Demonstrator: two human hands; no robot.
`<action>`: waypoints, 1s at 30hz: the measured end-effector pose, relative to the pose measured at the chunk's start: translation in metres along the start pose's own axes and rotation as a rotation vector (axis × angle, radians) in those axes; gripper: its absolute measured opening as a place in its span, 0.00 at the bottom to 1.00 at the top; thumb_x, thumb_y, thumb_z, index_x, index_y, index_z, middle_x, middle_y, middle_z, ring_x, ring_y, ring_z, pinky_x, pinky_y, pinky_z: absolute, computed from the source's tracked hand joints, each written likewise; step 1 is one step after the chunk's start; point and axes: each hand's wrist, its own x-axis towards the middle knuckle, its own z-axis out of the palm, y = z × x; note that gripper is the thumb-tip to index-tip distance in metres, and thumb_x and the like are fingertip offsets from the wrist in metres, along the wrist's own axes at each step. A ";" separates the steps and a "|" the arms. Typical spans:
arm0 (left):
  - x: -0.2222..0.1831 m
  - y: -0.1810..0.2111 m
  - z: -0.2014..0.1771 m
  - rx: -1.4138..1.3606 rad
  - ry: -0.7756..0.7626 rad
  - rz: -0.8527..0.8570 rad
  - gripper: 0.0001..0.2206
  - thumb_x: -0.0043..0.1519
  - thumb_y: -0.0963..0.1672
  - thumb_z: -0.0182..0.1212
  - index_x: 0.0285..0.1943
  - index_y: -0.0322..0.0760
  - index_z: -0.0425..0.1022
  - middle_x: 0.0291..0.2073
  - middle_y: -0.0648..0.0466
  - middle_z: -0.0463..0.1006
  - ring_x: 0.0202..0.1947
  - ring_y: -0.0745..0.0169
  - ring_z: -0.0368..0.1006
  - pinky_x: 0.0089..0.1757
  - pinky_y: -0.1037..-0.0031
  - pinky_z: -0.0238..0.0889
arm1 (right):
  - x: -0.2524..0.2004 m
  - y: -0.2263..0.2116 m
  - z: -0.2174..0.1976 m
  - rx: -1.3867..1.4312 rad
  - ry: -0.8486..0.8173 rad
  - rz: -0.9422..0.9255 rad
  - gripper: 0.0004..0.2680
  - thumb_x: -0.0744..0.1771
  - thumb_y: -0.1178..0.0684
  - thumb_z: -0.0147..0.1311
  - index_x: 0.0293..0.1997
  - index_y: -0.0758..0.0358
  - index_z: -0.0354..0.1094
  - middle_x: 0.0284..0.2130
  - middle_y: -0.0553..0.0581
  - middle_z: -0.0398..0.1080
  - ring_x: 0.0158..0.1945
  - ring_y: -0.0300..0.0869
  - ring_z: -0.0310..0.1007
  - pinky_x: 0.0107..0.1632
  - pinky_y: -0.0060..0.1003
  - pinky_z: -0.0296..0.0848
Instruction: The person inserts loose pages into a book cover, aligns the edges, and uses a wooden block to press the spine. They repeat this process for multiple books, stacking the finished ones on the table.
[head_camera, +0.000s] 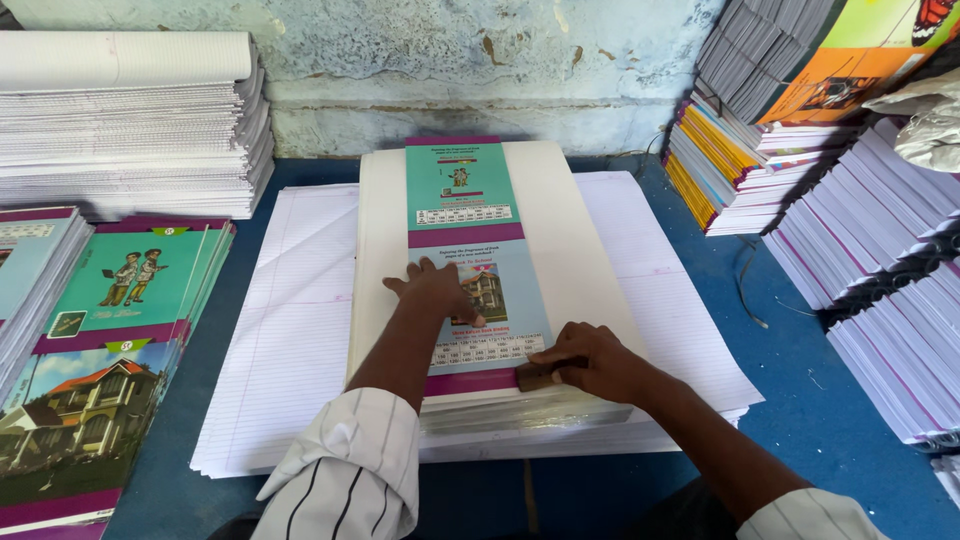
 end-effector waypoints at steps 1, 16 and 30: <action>-0.001 0.001 0.000 0.002 0.000 -0.005 0.53 0.39 0.59 0.82 0.76 0.51 0.59 0.75 0.41 0.53 0.76 0.36 0.44 0.64 0.25 0.33 | -0.001 -0.001 0.000 -0.017 -0.001 0.010 0.16 0.61 0.58 0.65 0.53 0.41 0.79 0.38 0.54 0.70 0.42 0.44 0.72 0.48 0.40 0.73; 0.011 -0.011 0.020 -0.053 0.023 0.016 0.55 0.40 0.60 0.79 0.79 0.56 0.52 0.79 0.44 0.42 0.79 0.38 0.34 0.64 0.26 0.33 | 0.008 0.009 -0.007 0.121 -0.069 0.156 0.15 0.62 0.54 0.63 0.55 0.44 0.78 0.41 0.53 0.74 0.49 0.43 0.73 0.57 0.39 0.71; 0.017 -0.018 0.029 -0.068 0.065 0.066 0.56 0.41 0.61 0.78 0.80 0.53 0.52 0.79 0.40 0.42 0.79 0.35 0.34 0.65 0.29 0.32 | 0.001 0.075 -0.043 0.468 0.523 0.487 0.17 0.66 0.58 0.55 0.63 0.46 0.72 0.48 0.57 0.78 0.45 0.46 0.76 0.49 0.38 0.76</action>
